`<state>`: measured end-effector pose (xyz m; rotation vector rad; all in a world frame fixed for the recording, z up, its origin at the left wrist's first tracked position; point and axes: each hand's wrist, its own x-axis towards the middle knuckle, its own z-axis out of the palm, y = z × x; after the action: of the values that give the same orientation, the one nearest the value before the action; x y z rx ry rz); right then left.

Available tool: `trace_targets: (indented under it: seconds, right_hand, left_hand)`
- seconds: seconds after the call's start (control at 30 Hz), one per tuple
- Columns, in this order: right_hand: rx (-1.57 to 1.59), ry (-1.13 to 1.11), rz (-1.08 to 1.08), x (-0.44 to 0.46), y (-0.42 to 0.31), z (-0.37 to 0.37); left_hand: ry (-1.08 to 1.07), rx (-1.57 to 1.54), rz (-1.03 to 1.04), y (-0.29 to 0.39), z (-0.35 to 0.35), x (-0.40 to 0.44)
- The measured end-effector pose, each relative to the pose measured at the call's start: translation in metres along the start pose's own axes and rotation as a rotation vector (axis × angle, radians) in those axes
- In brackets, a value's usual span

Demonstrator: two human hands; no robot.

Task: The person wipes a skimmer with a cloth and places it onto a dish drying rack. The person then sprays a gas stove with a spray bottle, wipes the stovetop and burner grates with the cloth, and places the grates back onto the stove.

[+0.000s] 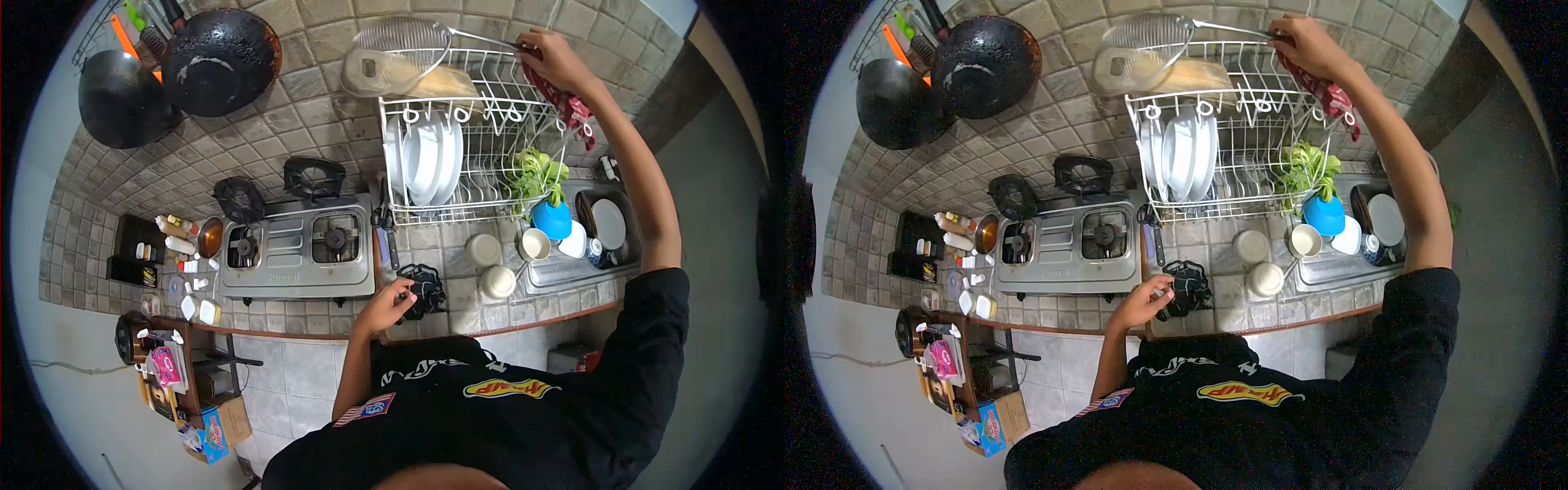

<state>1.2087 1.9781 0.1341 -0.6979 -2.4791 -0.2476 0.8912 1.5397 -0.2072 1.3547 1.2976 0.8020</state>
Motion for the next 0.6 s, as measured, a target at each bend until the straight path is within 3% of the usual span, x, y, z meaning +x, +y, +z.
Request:
trace_targets:
  seconds: [0.37,0.6]
  right_hand:
    - [0.002,-0.107,0.028,0.005,-0.005,0.015]
    - [0.004,-0.335,0.112,0.002,-0.007,0.031]
  left_hand:
    - [0.017,0.037,-0.028,-0.012,-0.021,-0.016]
    - [0.006,0.052,-0.054,-0.009,-0.029,-0.019]
